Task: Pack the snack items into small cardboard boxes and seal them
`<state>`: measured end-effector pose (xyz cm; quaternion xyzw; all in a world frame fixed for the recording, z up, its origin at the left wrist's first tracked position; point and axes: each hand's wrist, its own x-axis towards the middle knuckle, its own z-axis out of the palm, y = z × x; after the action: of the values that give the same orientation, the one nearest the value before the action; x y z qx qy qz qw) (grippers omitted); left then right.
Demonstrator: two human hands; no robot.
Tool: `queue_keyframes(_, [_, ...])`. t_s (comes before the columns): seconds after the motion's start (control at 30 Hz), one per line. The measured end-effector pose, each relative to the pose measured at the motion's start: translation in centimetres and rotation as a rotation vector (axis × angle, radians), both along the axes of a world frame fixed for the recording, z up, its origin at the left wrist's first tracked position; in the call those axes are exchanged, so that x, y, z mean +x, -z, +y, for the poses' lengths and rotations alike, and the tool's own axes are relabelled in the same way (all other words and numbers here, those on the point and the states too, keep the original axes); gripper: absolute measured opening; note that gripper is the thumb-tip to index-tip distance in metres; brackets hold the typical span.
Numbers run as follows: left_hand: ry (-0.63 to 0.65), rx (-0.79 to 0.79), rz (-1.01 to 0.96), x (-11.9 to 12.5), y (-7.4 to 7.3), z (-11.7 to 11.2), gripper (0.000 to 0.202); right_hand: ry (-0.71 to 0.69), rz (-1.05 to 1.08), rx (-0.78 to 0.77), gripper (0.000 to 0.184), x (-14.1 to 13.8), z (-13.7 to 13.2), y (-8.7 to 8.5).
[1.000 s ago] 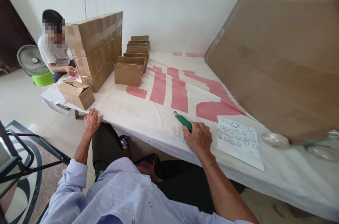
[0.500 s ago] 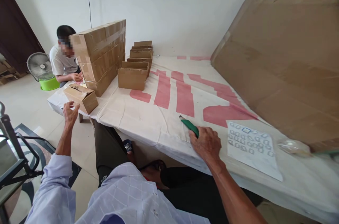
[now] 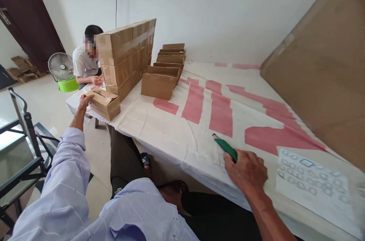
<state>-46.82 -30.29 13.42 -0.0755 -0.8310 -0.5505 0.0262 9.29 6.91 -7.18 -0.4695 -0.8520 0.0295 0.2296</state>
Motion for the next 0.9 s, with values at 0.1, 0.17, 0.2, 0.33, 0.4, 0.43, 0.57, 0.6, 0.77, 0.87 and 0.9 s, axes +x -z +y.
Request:
queue_keyframes(0.1, [0.084, -0.002, 0.027, 3.2, 1.8, 0.5, 0.058, -0.015, -0.004, 0.015, 0.039, 0.3, 0.3, 0.5])
queue_keyframes(0.17, [0.169, -0.005, 0.049, 6.1, 3.3, 1.0, 0.061, -0.026, 0.008, 0.033, 0.039, 0.5, 0.5, 1.0])
queue_keyframes(0.2, [0.219, -0.01, 0.057, 7.6, 4.0, 1.3, 0.062, -0.024, 0.017, 0.04, 0.038, 0.5, 0.6, 1.2])
queue_keyframes(0.33, [0.481, -0.023, 0.024, 12.6, 6.2, 3.3, 0.061, 0.004, 0.058, 0.047, 0.032, 0.2, 0.7, 1.4])
queue_keyframes(0.4, [0.622, -0.004, 0.001, 13.8, 6.7, 4.9, 0.064, 0.004, 0.076, 0.047, 0.029, 0.0, 0.6, 1.1])
queue_keyframes(0.43, [0.689, 0.016, -0.004, 14.0, 6.8, 5.8, 0.069, 0.003, 0.079, 0.048, 0.028, -0.1, 0.6, 1.0])
queue_keyframes(0.57, [0.924, 0.118, -0.015, 14.0, 6.7, 9.5, 0.095, 0.002, 0.074, 0.063, 0.028, -0.3, 0.6, 0.7])
queue_keyframes(0.6, [0.963, 0.136, -0.02, 14.0, 6.7, 10.3, 0.097, 0.001, 0.075, 0.07, 0.028, -0.4, 0.6, 0.7])
queue_keyframes(0.77, [1.035, 0.193, -0.017, 15.6, 7.6, 12.8, 0.096, -0.01, 0.075, 0.074, 0.028, -0.5, 0.7, 0.7])
queue_keyframes(0.87, [1.05, 0.212, 0.0, 17.6, 8.3, 13.3, 0.097, -0.008, 0.067, 0.068, 0.03, -0.5, 0.7, 0.6])
queue_keyframes(0.9, [1.051, 0.213, 0.016, 18.4, 8.4, 13.3, 0.096, -0.005, 0.063, 0.066, 0.03, -0.4, 0.7, 0.6])
